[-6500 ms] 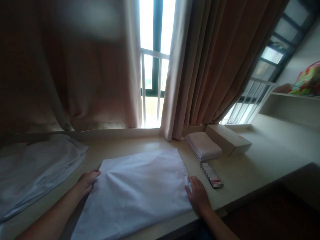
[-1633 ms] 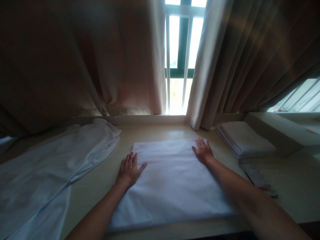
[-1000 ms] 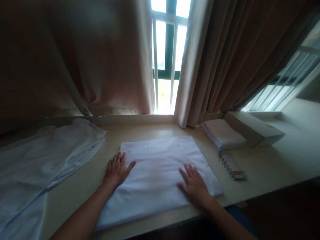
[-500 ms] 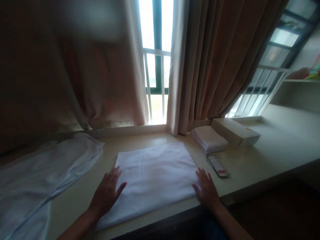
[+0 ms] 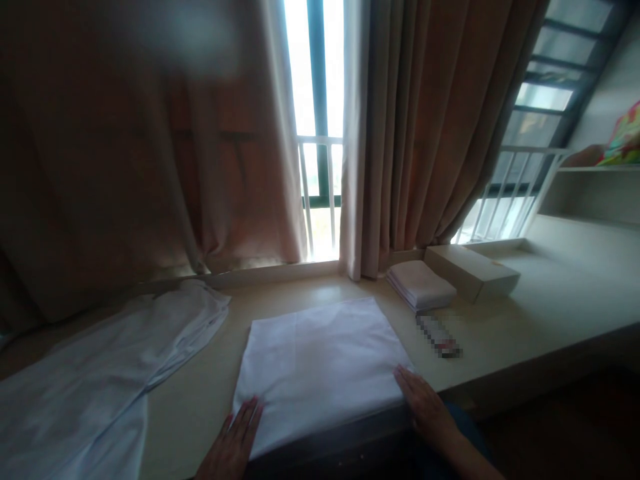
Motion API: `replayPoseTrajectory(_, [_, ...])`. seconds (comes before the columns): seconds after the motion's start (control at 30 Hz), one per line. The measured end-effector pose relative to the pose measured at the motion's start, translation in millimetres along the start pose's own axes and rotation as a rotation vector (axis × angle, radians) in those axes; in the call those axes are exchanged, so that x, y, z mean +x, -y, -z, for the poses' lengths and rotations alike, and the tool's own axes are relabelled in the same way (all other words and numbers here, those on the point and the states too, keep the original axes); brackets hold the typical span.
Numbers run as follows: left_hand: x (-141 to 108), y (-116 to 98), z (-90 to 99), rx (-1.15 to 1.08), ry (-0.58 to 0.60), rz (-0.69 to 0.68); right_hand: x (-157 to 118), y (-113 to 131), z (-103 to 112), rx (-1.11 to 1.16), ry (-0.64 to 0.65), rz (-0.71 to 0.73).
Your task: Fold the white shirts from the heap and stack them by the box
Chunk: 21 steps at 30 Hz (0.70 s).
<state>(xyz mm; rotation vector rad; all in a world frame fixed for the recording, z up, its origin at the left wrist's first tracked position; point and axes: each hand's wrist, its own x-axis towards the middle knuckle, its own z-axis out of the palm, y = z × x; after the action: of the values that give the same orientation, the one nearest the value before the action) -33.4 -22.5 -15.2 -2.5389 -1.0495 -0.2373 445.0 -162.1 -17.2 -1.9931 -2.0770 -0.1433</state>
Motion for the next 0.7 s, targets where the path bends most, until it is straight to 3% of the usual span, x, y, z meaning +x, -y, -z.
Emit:
replayPoseTrajectory(0.13, [-11, -3, -12.4, 0.074, -0.036, 0.016, -7, -9, -4, -0.080, -0.083, -0.032])
replayPoseTrajectory(0.3, [-23, 2, -30.4, 0.086, -0.078, 0.024, -12, -13, -7, -0.157, -0.127, 0.028])
replayPoseTrajectory(0.53, [-34, 5, -28.7, 0.184, -0.218, -0.085, -15, 0, 2, -0.213, -0.269, 0.009])
replayPoseTrajectory(0.7, [-44, 15, -31.1, 0.152, -0.227, -0.155, -22, -4, 1, -0.138, -0.314, 0.068])
